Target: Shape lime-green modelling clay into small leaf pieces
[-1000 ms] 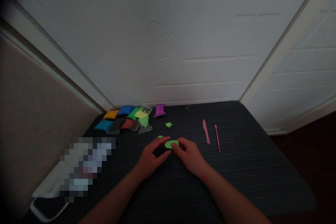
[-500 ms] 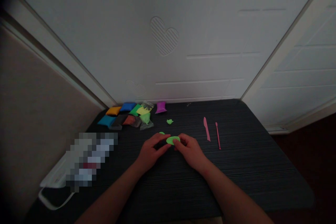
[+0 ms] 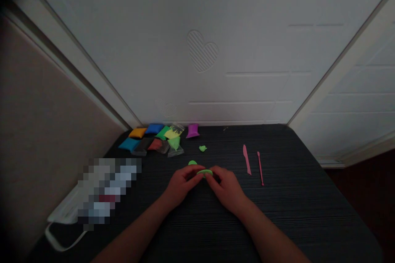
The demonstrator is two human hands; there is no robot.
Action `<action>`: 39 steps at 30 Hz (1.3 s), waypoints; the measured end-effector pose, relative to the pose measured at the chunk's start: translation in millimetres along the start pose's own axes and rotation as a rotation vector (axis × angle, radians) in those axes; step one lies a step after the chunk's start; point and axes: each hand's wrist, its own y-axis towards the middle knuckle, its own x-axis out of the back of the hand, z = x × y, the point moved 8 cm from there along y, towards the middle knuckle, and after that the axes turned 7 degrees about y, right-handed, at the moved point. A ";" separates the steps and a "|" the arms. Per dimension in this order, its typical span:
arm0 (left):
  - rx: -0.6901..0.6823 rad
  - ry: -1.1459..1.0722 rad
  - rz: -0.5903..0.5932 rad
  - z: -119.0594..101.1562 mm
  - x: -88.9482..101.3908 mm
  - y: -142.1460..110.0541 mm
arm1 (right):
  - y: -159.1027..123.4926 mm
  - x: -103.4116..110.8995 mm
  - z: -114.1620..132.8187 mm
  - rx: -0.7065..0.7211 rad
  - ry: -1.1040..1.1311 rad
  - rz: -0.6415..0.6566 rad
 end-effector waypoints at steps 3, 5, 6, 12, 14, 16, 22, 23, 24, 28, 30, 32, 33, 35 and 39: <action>-0.027 0.083 -0.015 -3.2 1.1 0.6 | 0.7 -0.6 4.7 0.052 -0.046 -0.021; -0.047 0.140 -0.039 -6.2 3.2 0.3 | 1.3 1.2 4.3 0.068 -0.049 -0.059; -0.057 0.160 -0.048 -7.3 3.7 0.0 | 1.4 2.2 3.6 0.073 -0.049 -0.078; -0.123 0.250 -0.117 -9.0 5.2 -2.5 | 0.6 4.6 1.7 0.097 -0.073 -0.118; -0.147 0.279 -0.137 -9.5 5.9 -3.1 | 0.6 4.3 1.9 0.104 -0.082 -0.114; -0.168 0.302 -0.158 -10.5 6.8 -3.3 | 1.0 4.1 1.5 0.112 -0.104 -0.115; -0.210 0.369 -0.205 -15.3 9.1 -2.7 | 1.5 6.3 7.5 0.205 -0.254 -0.177; -0.210 0.380 -0.207 -15.6 9.0 -2.6 | 1.3 6.2 9.4 0.221 -0.275 -0.178; -0.208 0.389 -0.209 -15.7 8.9 -2.6 | 1.1 5.8 11.3 0.235 -0.295 -0.174; -0.189 0.401 -0.220 -14.7 7.3 -3.6 | 0.2 5.0 14.7 0.248 -0.366 -0.164; -0.173 0.408 -0.230 -13.8 7.2 -3.7 | -0.2 6.2 13.9 0.245 -0.375 -0.176; -0.166 0.421 -0.244 -14.2 8.6 -3.1 | -0.7 8.3 12.6 0.243 -0.351 -0.197; -0.170 0.427 -0.253 -15.3 9.9 -2.6 | -0.8 9.6 11.7 0.239 -0.327 -0.208; -0.192 0.440 -0.251 -18.5 12.2 -1.0 | -0.7 11.9 10.0 0.227 -0.260 -0.221; -0.251 0.480 -0.181 -27.8 13.0 3.3 | -0.6 14.3 8.3 0.205 -0.151 -0.220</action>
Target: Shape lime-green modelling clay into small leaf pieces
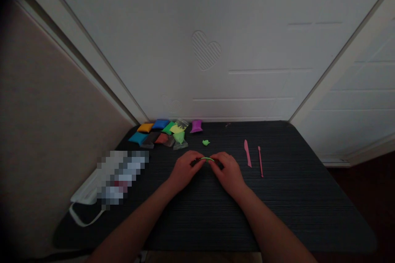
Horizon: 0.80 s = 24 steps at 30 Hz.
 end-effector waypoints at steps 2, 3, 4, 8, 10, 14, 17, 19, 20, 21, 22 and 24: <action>-0.017 0.018 0.029 -4.2 1.5 3.8 | 0.0 1.1 -2.1 -0.022 0.022 -0.005; -0.017 0.026 0.047 -6.4 1.7 5.8 | 0.0 1.7 -3.7 -0.036 0.029 -0.006; -0.014 0.029 0.067 -8.7 1.0 7.9 | 0.1 2.3 -5.6 -0.050 0.036 -0.006; 0.086 -0.106 0.113 -11.9 -7.0 14.3 | 1.6 8.7 -12.9 -0.085 0.084 -0.029; 0.196 -0.343 0.114 -7.0 -16.1 13.7 | 2.8 15.7 -14.2 -0.075 0.105 -0.072; 0.499 -1.004 0.215 6.8 -49.5 0.4 | 4.0 27.7 -9.3 0.008 0.122 -0.139; 0.656 -1.342 0.347 6.2 -67.0 -11.6 | 3.2 28.2 -2.7 0.075 0.147 -0.120; 0.678 -1.443 0.401 3.2 -69.5 -15.2 | 2.3 24.4 -0.1 0.094 0.154 -0.079; 0.676 -1.462 0.406 2.5 -69.1 -15.7 | 1.8 22.0 0.6 0.098 0.156 -0.056; 0.674 -1.468 0.399 2.6 -68.2 -15.6 | 1.4 20.0 0.8 0.100 0.159 -0.037; 0.677 -1.466 0.382 3.6 -67.4 -15.3 | 1.2 18.8 0.3 0.097 0.165 -0.029; 0.704 -1.452 0.324 8.0 -66.1 -14.8 | 1.7 19.2 -5.2 0.049 0.206 -0.050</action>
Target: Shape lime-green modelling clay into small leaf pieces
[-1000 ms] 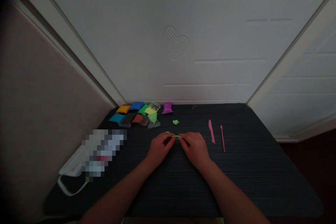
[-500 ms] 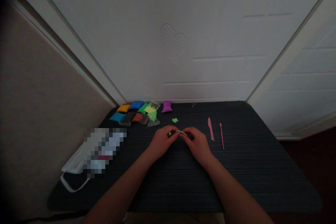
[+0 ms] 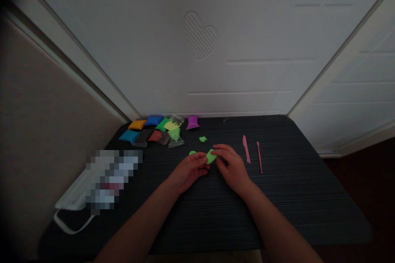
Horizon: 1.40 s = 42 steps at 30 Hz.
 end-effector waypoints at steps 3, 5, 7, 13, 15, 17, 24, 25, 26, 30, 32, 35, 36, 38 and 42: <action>-0.044 0.011 -0.075 -3.0 5.8 1.3 | -0.3 4.5 -21.7 -0.233 0.241 -0.088; -0.072 0.066 -0.069 -4.6 4.6 1.8 | -4.1 -3.6 -37.9 -0.449 0.524 -0.076; -0.100 0.151 -0.039 -5.9 0.8 1.9 | -9.0 -17.0 -45.0 -0.613 0.756 -0.005; -0.094 0.193 -0.022 -3.0 -3.6 1.5 | -15.0 -25.9 -48.8 -0.732 0.781 0.087; -0.082 0.166 -0.038 -1.5 -2.4 1.7 | -14.8 -24.1 -49.9 -0.733 0.762 0.070; -0.085 0.186 -0.046 -1.2 -2.0 1.7 | -14.1 -23.2 -49.6 -0.723 0.756 0.062; -0.108 0.318 -0.071 -9.1 -2.2 -2.7 | -14.5 -25.2 -43.1 -0.683 0.709 0.140; -0.098 0.332 -0.076 -9.6 -1.6 -3.2 | -14.8 -24.8 -42.6 -0.683 0.684 0.156; -0.086 0.345 -0.079 -9.7 -1.1 -3.5 | -15.3 -24.4 -42.4 -0.688 0.659 0.172; -0.060 0.349 -0.047 -6.6 -0.7 -2.1 | -16.7 -23.3 -42.3 -0.715 0.588 0.214; -0.050 0.330 -0.026 -4.0 -0.9 -0.7 | -16.6 -23.6 -41.5 -0.711 0.570 0.231; -0.047 0.317 -0.007 -2.8 -1.2 0.5 | -16.0 -24.0 -40.7 -0.690 0.572 0.233; -0.051 0.323 -0.004 -3.1 -1.3 0.6 | -16.0 -23.7 -41.1 -0.687 0.577 0.223; -0.058 0.342 -0.006 -4.2 -0.7 0.4 | -16.5 -23.2 -42.4 -0.694 0.595 0.205; -0.049 0.357 -0.010 -4.1 1.3 0.0 | -18.2 -24.6 -42.6 -0.725 0.654 0.217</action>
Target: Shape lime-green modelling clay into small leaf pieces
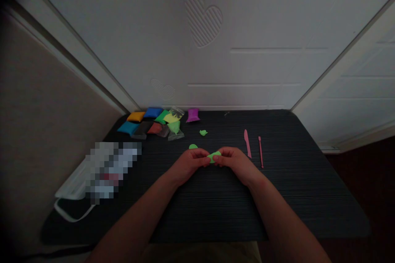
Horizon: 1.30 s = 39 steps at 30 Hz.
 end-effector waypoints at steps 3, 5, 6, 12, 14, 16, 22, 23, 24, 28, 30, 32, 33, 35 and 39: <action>0.014 -0.029 0.013 1.2 0.3 -0.1 | -1.2 -1.5 -0.1 -0.018 0.055 0.032; 0.020 -0.056 0.034 1.0 -0.6 -0.3 | -2.2 -2.3 -0.6 -0.034 0.087 0.051; 0.023 -0.070 0.043 0.6 -1.2 -0.6 | -2.6 -2.5 -0.8 -0.041 0.102 0.058; 0.030 -0.114 0.048 -2.2 -1.8 -2.1 | -3.8 -4.9 2.9 -0.030 0.168 0.073; 0.031 -0.103 0.040 -2.2 -1.5 -2.2 | -2.8 -3.4 4.1 -0.006 0.146 0.042; 0.034 -0.095 0.044 -1.6 -2.2 -2.1 | -1.3 -0.6 4.9 0.034 0.098 -0.002; 0.025 -0.057 0.048 -2.1 -2.7 -1.9 | 1.0 1.4 -0.7 0.036 0.099 -0.047; 0.026 -0.058 0.047 -2.1 -2.5 -1.9 | 0.6 1.0 -1.1 0.026 0.123 -0.044; 0.026 -0.061 0.048 -1.9 -2.5 -1.7 | 0.1 0.4 -1.1 0.018 0.147 -0.038; 0.032 -0.072 0.048 0.0 -1.1 -0.8 | -1.6 -1.1 1.8 0.004 0.221 -0.029; 0.028 -0.078 0.043 0.4 0.2 -0.4 | -1.6 -2.1 3.0 0.005 0.249 -0.021; 0.021 -0.076 0.039 0.1 1.0 -0.2 | -1.2 -2.3 3.5 0.012 0.259 -0.022; 0.018 -0.071 0.038 -0.2 1.2 -0.1 | -1.1 -1.6 3.6 0.019 0.254 -0.030; 0.014 -0.062 0.033 -0.8 1.2 -0.1 | -1.1 1.0 3.3 0.033 0.222 -0.060; 0.026 -0.072 0.035 0.3 0.3 0.1 | -1.1 4.9 1.8 0.043 0.159 -0.103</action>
